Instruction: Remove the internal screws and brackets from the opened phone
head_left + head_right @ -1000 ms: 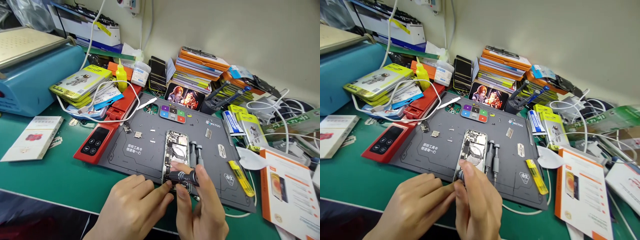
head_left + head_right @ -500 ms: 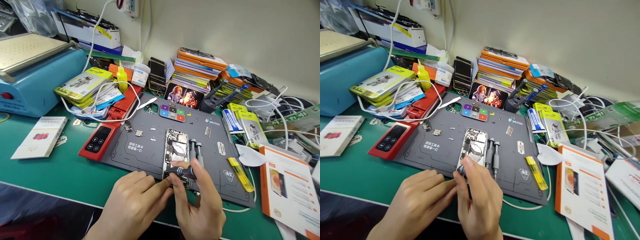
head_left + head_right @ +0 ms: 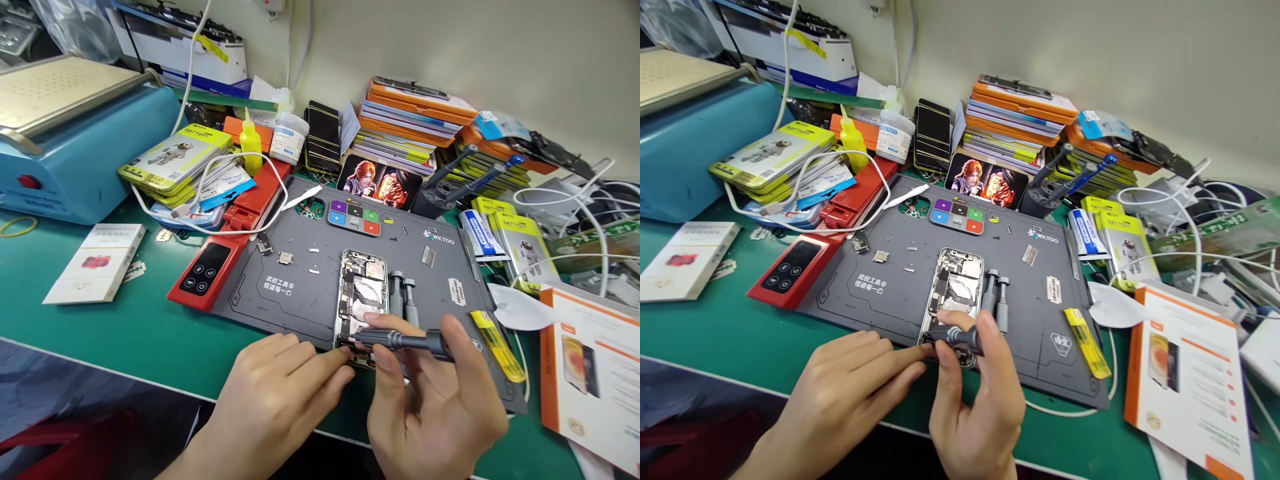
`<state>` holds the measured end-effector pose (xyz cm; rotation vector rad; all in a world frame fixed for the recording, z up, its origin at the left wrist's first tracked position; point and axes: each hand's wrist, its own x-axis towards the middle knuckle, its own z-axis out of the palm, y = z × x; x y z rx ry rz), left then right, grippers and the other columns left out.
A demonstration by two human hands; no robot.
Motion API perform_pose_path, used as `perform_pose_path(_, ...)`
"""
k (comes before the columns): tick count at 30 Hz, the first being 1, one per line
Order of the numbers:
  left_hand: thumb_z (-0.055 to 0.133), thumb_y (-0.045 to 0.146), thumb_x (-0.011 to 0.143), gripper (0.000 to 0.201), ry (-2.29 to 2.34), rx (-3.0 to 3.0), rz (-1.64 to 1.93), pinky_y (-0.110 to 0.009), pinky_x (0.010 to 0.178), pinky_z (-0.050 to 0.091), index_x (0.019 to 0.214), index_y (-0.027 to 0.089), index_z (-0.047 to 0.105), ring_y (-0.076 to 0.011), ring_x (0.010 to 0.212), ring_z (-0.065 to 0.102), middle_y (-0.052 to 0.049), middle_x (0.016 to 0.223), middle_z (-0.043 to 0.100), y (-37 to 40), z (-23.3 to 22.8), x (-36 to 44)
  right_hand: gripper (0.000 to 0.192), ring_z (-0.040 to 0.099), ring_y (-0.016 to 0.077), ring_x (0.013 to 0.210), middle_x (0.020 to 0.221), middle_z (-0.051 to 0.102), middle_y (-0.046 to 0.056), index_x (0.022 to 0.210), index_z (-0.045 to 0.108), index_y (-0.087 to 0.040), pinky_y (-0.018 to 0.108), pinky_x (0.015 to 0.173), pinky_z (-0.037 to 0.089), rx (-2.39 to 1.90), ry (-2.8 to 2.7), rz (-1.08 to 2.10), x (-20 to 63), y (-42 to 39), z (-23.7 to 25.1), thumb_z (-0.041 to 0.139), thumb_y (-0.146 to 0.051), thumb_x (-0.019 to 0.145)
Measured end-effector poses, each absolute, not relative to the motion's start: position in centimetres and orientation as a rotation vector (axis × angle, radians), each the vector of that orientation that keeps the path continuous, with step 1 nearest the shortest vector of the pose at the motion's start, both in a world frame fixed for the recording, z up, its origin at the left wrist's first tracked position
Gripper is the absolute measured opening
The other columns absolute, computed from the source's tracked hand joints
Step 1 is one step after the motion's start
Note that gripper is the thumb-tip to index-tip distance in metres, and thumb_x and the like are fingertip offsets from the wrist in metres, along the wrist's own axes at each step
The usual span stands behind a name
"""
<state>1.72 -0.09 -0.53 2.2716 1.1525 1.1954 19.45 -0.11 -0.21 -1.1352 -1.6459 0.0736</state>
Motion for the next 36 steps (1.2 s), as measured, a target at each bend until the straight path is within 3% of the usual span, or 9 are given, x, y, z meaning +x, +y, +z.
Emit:
perform_pose_path(3,0.059,0.027,0.117,0.023,1.189,2.157,1.216,-0.028,0.062,0.047,0.102,0.02,0.076,-0.0113,0.061,0.063,0.006,0.076,0.073,0.0,-0.4,1.7,0.082,0.085,0.0228,0.089,0.107,0.081,0.011,0.165,0.049,-0.017,0.035,0.074,0.075,-1.08,-1.593,0.027,19.4,0.2,0.3,0.072,0.005,0.09)
perform_pose_path(6,0.058,0.038,0.118,0.027,1.27,2.07,1.236,-0.023,0.06,0.05,0.104,0.02,0.073,-0.0088,0.058,0.064,0.007,0.073,0.07,0.0,-0.4,1.8,0.085,0.085,0.0249,0.087,0.108,0.081,0.01,0.166,0.05,-0.022,0.04,0.071,0.076,-1.083,-1.494,-0.014,18.7,0.2,0.3,0.07,0.009,0.089)
perform_pose_path(11,0.057,0.039,0.118,0.026,1.28,2.076,1.211,-0.021,0.065,0.054,0.125,0.019,0.073,-0.0089,0.065,0.072,0.005,0.084,0.077,0.1,-0.8,1.8,0.058,0.084,0.0262,0.081,0.104,0.083,0.009,0.143,0.072,-0.023,0.041,0.064,0.077,-1.127,-1.303,0.054,17.1,-0.9,-0.3,0.068,0.004,0.093)
perform_pose_path(14,0.057,0.032,0.118,0.021,1.224,2.099,1.162,-0.022,0.07,0.055,0.121,0.021,0.075,-0.0107,0.07,0.074,0.003,0.088,0.078,0.1,-0.9,1.6,0.071,0.085,0.0259,0.086,0.109,0.084,0.003,0.156,0.061,-0.031,0.042,0.068,0.077,-1.226,-1.304,0.062,18.3,-1.7,0.0,0.069,0.0,0.092)
perform_pose_path(15,0.058,0.03,0.118,0.02,1.211,2.092,1.151,-0.022,0.07,0.056,0.117,0.022,0.076,-0.011,0.071,0.074,0.002,0.088,0.078,0.1,-0.9,1.6,0.069,0.085,0.0254,0.085,0.108,0.085,0.002,0.153,0.063,-0.032,0.041,0.068,0.077,-1.264,-1.353,0.031,19.1,-1.9,0.2,0.067,-0.001,0.092)
perform_pose_path(17,0.059,0.027,0.117,0.018,1.197,2.073,1.144,-0.022,0.071,0.056,0.113,0.022,0.076,-0.0112,0.072,0.075,0.002,0.088,0.077,0.0,-0.9,1.5,0.071,0.085,0.0261,0.08,0.106,0.087,0.001,0.148,0.065,-0.03,0.04,0.068,0.076,-1.272,-1.778,0.042,20.7,-2.1,0.7,0.077,-0.003,0.083)
perform_pose_path(21,0.063,0.025,0.115,0.013,1.207,2.073,1.153,-0.022,0.074,0.056,0.116,0.021,0.075,-0.0117,0.075,0.076,0.002,0.091,0.078,-0.1,-0.9,1.5,0.089,0.085,0.0259,0.077,0.104,0.088,0.005,0.165,0.048,-0.027,0.04,0.068,0.074,-1.226,-1.739,0.06,20.7,-1.7,0.9,0.078,-0.004,0.084)
perform_pose_path(25,0.062,0.025,0.116,0.014,1.204,2.092,1.128,-0.022,0.073,0.056,0.115,0.021,0.075,-0.0116,0.075,0.076,0.002,0.091,0.078,0.0,-0.9,1.5,0.068,0.083,0.0214,0.075,0.097,0.086,0.006,0.156,0.061,-0.023,0.033,0.064,0.072,-1.191,-1.295,0.016,17.3,-1.2,0.3,0.072,-0.003,0.092)
perform_pose_path(36,0.062,0.021,0.113,0.012,1.228,2.094,1.094,-0.024,0.062,0.047,0.107,0.022,0.073,-0.0107,0.063,0.065,0.005,0.084,0.074,-0.1,-0.7,1.7,0.066,0.082,0.0206,0.073,0.098,0.086,0.007,0.15,0.066,-0.021,0.034,0.064,0.073,-1.098,-1.283,0.08,16.8,-0.8,0.7,0.074,0.002,0.089)
